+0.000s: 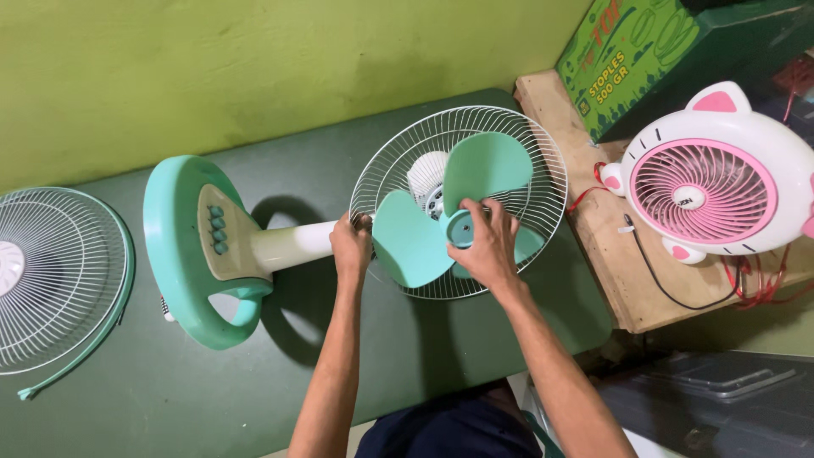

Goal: The person assembles a teal pedestal fan on a green table. They attach the front grille, install the fan blades onto the motor hub, and secure the rear grille, using a screwdriver to tighten the central hub nut.

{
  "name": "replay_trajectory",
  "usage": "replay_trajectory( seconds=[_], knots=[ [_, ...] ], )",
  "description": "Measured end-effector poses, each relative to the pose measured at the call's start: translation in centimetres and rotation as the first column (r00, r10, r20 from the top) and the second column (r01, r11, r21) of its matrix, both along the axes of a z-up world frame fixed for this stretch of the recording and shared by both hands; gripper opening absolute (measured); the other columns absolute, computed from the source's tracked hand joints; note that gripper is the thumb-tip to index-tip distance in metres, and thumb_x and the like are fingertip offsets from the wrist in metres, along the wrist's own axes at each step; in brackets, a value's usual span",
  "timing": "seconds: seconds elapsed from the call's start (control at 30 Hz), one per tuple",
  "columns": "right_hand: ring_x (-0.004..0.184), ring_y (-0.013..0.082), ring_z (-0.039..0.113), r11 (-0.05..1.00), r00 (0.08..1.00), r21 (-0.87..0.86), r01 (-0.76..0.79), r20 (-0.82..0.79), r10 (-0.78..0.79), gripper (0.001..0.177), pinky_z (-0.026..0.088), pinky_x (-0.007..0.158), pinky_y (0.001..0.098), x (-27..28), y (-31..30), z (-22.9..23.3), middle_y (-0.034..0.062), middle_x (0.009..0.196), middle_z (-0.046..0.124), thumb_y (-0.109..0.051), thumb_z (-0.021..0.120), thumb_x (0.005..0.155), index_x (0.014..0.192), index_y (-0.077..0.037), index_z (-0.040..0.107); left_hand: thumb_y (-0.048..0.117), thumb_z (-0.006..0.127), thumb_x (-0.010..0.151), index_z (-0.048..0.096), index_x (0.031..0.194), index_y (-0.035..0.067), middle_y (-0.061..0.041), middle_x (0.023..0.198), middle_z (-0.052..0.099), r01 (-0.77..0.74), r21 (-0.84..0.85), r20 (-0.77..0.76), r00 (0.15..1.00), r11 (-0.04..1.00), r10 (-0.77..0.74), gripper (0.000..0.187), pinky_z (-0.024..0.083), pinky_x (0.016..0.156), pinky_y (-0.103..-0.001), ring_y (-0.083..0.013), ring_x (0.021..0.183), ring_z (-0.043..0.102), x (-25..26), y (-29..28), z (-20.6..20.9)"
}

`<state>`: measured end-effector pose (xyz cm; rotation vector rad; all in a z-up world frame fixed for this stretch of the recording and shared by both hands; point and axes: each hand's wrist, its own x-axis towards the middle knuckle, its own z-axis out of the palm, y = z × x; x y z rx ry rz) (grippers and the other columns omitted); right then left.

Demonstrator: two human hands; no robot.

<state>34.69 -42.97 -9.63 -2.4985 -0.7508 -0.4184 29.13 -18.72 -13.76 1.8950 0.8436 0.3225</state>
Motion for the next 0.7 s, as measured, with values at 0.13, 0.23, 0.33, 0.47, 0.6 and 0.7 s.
replay_trajectory(
  seconds=[0.13,0.23,0.33,0.47,0.6,0.7],
  knots=[
    [0.119,0.0346,0.052,0.997,0.959,0.028,0.07,-0.277,-0.06,0.087,0.041,0.095,0.0545,0.3,-0.2,0.3,0.0183,0.13,0.047,-0.033,0.094,0.06,0.133,-0.016,0.051,0.014,0.061,0.097,0.067,0.097,-0.003,-0.022,0.078,0.071,-0.001,0.03,0.056,0.998,1.0,-0.001,0.018,0.052,0.068,-0.044,-0.0307,0.065,0.066,-0.1,-0.1,-0.2],
    [0.122,0.0335,0.049,0.994,0.969,0.082,0.066,-0.243,-0.044,0.084,0.04,0.099,0.0531,-0.1,-0.1,0.5,0.017,0.131,0.047,-0.032,0.09,0.063,0.135,-0.016,0.05,0.014,0.063,0.096,0.068,0.096,-0.003,-0.022,0.079,0.071,-0.012,0.058,0.085,0.996,0.998,0.007,0.017,0.053,0.069,-0.043,-0.0298,0.066,0.068,0.1,-0.2,-0.3],
    [0.124,0.0337,0.047,0.998,0.992,-0.042,0.038,-0.116,-0.043,0.084,0.036,0.102,0.0569,-0.8,-0.2,0.7,0.0172,0.127,0.048,-0.03,0.091,0.06,0.134,-0.014,0.052,0.011,0.061,0.093,0.068,0.095,-0.002,-0.021,0.079,0.072,-0.024,0.026,0.042,0.999,0.999,0.023,0.015,0.054,0.068,-0.043,-0.03,0.068,0.07,0.1,0.0,-0.5],
    [0.125,0.0352,0.046,0.998,0.993,0.018,0.059,-0.106,-0.056,0.086,0.037,0.099,0.0564,-1.9,-0.9,1.6,0.0168,0.127,0.048,-0.033,0.09,0.062,0.135,-0.009,0.051,0.013,0.06,0.096,0.068,0.094,-0.002,-0.021,0.081,0.074,-0.05,-0.036,0.026,0.998,0.998,0.051,0.017,0.054,0.069,-0.045,-0.0319,0.07,0.072,0.3,-0.1,-1.0],
    [0.123,0.0343,0.05,0.997,0.998,0.075,0.015,-0.068,-0.01,0.083,0.039,0.097,0.0548,-3.1,-0.8,2.9,0.016,0.128,0.049,-0.034,0.091,0.066,0.135,-0.01,0.052,0.015,0.063,0.095,0.068,0.097,-0.002,-0.024,0.087,0.073,-0.008,0.091,0.069,0.998,0.996,0.002,0.018,0.054,0.073,-0.044,-0.0351,0.075,0.072,0.1,0.2,-1.7],
    [0.119,0.032,0.055,0.997,0.999,0.077,0.011,-0.049,-0.007,0.083,0.04,0.094,0.0531,-3.6,-0.7,4.1,0.0134,0.128,0.052,-0.034,0.093,0.066,0.135,-0.012,0.055,0.017,0.061,0.094,0.068,0.103,0.0,-0.024,0.094,0.074,0.041,0.066,0.036,0.998,0.997,-0.043,0.02,0.054,0.076,-0.044,-0.0364,0.082,0.072,0.1,0.6,-2.3]
  ],
)
